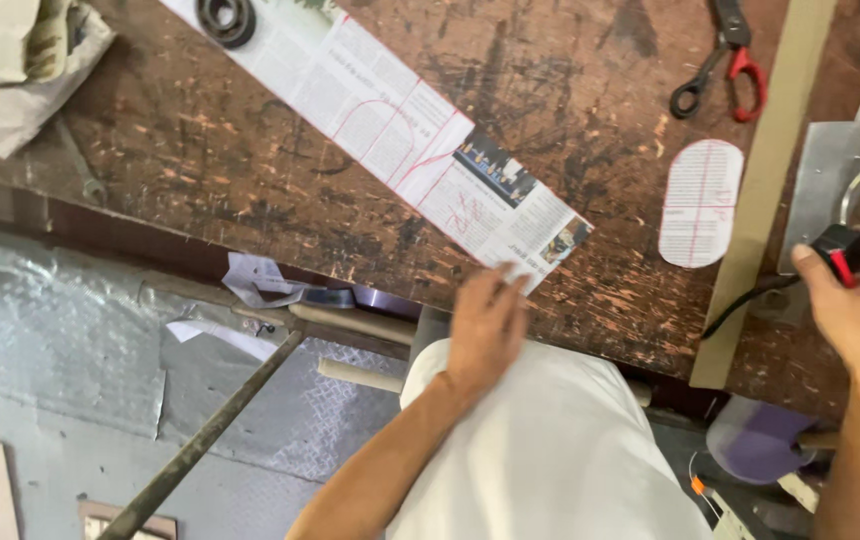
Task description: The person cuts newspaper sheets along red marker lines with scissors, then folds and presses the cut paper strips flat on the workbench. They place a tape measure on the strip, then use a red pen and a wooden straightedge to mark measurement lines on the paper and the strip.
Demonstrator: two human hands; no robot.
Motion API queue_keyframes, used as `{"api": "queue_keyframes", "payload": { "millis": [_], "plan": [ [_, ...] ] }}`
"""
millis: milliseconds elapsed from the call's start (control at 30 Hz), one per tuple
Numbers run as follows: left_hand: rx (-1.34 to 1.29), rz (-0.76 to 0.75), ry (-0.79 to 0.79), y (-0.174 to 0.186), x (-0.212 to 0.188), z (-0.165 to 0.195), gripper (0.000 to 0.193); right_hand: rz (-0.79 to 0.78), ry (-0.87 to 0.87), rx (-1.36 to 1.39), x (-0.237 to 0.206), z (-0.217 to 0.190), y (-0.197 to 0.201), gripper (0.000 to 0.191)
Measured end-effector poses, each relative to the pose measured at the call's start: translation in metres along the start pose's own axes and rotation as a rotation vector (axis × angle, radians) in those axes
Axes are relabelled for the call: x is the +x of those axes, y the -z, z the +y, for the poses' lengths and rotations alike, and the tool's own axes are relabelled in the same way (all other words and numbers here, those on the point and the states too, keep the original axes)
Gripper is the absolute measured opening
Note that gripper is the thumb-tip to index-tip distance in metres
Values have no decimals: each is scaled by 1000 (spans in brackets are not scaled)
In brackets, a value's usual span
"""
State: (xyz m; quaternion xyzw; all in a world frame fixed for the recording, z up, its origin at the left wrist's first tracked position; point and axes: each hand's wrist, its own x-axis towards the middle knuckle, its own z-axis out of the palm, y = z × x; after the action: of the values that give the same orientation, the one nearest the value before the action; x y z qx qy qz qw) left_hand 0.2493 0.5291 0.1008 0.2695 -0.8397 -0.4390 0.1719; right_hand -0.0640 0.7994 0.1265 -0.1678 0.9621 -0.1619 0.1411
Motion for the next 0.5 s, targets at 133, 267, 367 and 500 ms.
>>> {"api": "queue_keyframes", "payload": {
  "millis": [133,267,367,500],
  "plan": [
    [-597,-162,208,-43,-12,38,41,-553,46,248,-49,-86,-7,59],
    [-1318,-147,664,-79,-25,29,42,-738,445,420,-97,-141,-38,67],
    [-1188,-50,765,-85,-57,12,34,-652,702,364,-105,-133,-49,56],
    [-594,97,676,-82,-86,3,21,-548,343,266,-70,-94,-67,36]
  ]
}}
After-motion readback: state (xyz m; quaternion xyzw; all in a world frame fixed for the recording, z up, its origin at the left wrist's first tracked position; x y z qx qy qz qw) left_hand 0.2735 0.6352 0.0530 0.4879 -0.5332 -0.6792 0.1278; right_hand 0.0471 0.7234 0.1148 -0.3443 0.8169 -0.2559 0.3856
